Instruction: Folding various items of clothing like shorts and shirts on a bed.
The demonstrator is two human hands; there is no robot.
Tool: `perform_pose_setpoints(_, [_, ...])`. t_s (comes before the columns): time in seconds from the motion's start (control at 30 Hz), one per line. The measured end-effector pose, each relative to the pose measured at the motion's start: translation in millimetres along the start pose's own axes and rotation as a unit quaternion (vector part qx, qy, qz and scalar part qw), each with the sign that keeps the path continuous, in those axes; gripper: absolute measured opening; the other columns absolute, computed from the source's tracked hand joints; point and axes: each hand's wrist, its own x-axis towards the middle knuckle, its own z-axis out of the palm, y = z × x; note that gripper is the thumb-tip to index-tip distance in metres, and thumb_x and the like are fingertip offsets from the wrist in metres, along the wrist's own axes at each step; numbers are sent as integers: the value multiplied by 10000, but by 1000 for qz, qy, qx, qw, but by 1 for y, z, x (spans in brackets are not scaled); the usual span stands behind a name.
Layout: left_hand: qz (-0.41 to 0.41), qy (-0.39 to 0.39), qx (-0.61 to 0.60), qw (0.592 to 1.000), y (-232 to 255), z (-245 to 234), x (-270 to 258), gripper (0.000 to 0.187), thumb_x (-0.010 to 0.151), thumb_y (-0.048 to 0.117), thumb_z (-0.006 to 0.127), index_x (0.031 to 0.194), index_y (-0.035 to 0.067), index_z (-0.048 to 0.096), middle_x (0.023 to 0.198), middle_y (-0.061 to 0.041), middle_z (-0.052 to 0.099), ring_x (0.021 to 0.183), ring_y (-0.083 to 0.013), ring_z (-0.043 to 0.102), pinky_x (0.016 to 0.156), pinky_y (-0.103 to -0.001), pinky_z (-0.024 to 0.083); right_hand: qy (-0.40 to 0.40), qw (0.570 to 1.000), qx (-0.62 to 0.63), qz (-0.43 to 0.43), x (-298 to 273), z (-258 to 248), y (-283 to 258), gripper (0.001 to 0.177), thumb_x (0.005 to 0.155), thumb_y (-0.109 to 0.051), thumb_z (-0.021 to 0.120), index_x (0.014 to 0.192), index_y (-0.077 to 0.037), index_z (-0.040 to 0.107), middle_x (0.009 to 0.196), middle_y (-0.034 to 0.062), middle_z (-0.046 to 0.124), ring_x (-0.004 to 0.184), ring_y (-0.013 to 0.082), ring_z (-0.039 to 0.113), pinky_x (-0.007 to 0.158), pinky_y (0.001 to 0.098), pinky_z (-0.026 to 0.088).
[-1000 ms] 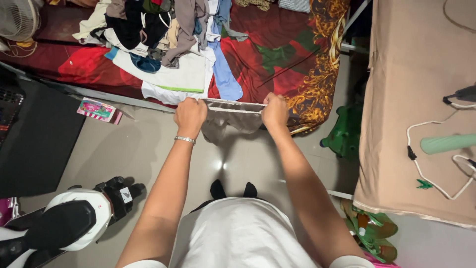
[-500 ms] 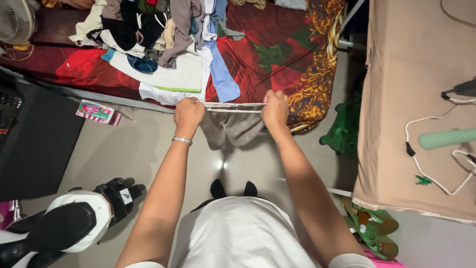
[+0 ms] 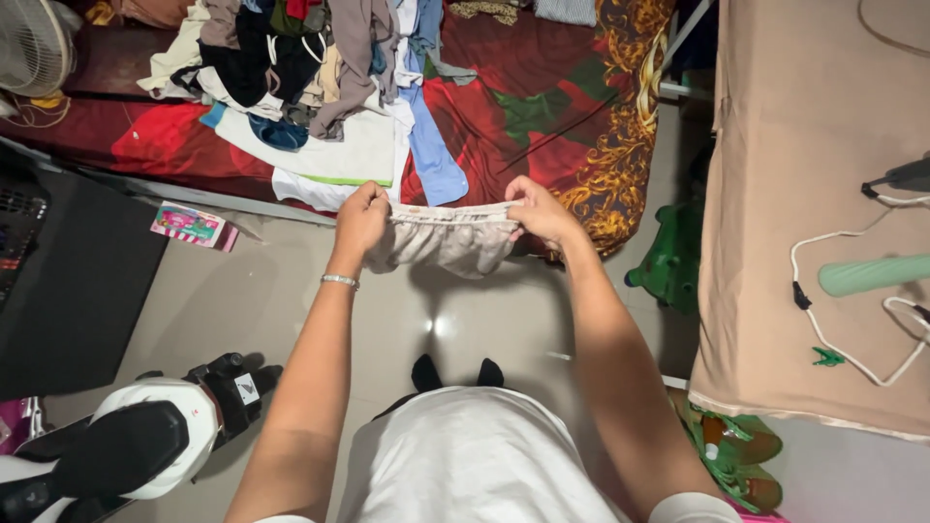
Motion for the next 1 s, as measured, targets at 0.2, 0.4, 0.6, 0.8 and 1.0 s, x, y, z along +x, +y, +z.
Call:
perform_pose_setpoints(0.2, [167, -53, -49, 983, 1, -1, -6, 214, 862, -107, 464, 984, 56, 530, 921, -242, 622, 1002, -466, 614, 936, -510, 459, -28, 997, -4, -68, -32, 11, -40, 296, 793, 101, 525, 945, -141, 448, 1043, 97, 707, 842, 115, 636, 630, 192, 562])
perform_pose_setpoints(0.4, [161, -56, 61, 983, -9, 14, -6, 271, 830, -105, 521, 803, 47, 744, 826, -207, 725, 897, -442, 698, 824, -490, 543, -13, 957, -276, -89, -33, 14, -42, 363, 763, 63, 507, 853, -151, 786, 1043, 108, 778, 1098, 276, 683, 992, 403, 509])
perform_pose_setpoints(0.6, [15, -86, 120, 989, -5, 6, -19, 266, 729, 327, 745, 638, 78, 729, 634, -160, 698, 729, -376, 723, 678, -399, 548, -67, 864, -495, -62, -37, 20, -57, 368, 743, -491, 794, 795, -127, 791, 961, 155, 762, 1000, 383, 706, 932, 447, 552])
perform_pose_setpoints(0.8, [14, -92, 175, 980, -60, 17, -7, 239, 666, 283, 838, 703, 66, 745, 626, -154, 697, 760, -390, 737, 687, -421, 555, -35, 834, -541, -103, 8, -3, 36, 145, 743, -251, 828, 851, -170, 775, 965, 98, 736, 1010, 321, 716, 917, 416, 573])
perform_pose_setpoints(1.0, [-30, -49, 183, 981, -39, 18, -15, 345, 705, 350, 834, 816, 32, 759, 743, -234, 718, 866, -441, 734, 742, -496, 574, 43, 846, -517, -121, -5, 20, 1, 222, 788, -290, 805, 802, -78, 742, 878, 155, 718, 936, 389, 709, 849, 476, 573])
